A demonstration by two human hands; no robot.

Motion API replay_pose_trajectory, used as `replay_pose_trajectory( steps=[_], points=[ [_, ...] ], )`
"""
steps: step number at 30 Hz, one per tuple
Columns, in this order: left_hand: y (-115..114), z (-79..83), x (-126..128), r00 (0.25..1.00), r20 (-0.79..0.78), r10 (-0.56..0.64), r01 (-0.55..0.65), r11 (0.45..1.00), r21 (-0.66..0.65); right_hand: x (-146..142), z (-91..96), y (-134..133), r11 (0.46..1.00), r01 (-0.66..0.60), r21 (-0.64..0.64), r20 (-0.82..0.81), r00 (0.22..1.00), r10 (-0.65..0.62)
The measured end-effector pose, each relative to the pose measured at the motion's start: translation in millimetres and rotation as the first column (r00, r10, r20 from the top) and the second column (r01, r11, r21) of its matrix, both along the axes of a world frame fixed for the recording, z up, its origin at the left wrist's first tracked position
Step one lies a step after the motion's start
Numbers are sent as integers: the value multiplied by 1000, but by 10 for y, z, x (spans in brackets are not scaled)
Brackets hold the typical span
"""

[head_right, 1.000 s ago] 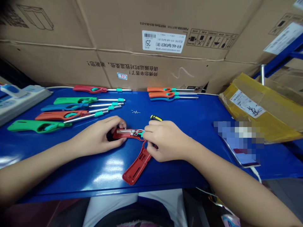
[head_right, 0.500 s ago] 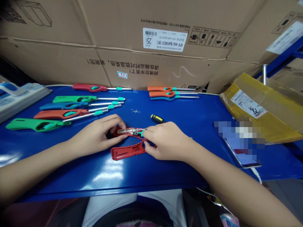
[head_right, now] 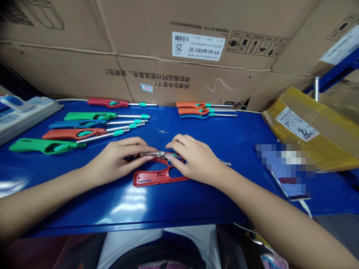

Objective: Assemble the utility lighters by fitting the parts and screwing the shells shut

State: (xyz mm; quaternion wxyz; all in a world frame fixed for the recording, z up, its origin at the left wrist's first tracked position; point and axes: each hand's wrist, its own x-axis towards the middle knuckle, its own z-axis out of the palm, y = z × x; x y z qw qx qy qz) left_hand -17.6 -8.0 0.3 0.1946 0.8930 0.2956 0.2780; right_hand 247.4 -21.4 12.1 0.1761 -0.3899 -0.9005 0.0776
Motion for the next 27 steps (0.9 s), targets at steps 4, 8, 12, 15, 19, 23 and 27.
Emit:
replay_pose_trajectory(
  steps=[4, 8, 12, 15, 19, 23, 27],
  points=[
    [-22, 42, -5, 1000, 14, -16, 15, 999, 53, 14, -49, 47, 992, -100, 73, -2, 995, 100],
    [-18, 97, -28, 997, -53, -59, 63, 996, 66, 44, -29, 42, 977, -164, 138, 7, 986, 164],
    [17, 156, -78, 991, -73, -114, 121, 988, 97, 100, 18, 45, 966, -192, 171, 37, 981, 188],
    [64, 179, -116, 990, -84, -109, 118, 988, 99, 147, 40, 74, 980, -137, 141, -44, 988, 145],
    [108, 135, -126, 981, -141, -135, 145, 987, 63, 157, 58, 85, 995, -77, 66, -27, 997, 79],
    [102, 71, -95, 970, -153, -186, 192, 981, 27, 127, 62, 80, 996, -86, -28, 58, 995, 87],
    [95, 60, -61, 976, -130, -178, 181, 983, 18, 118, 42, 108, 992, -91, -83, 84, 992, 98]
  ],
)
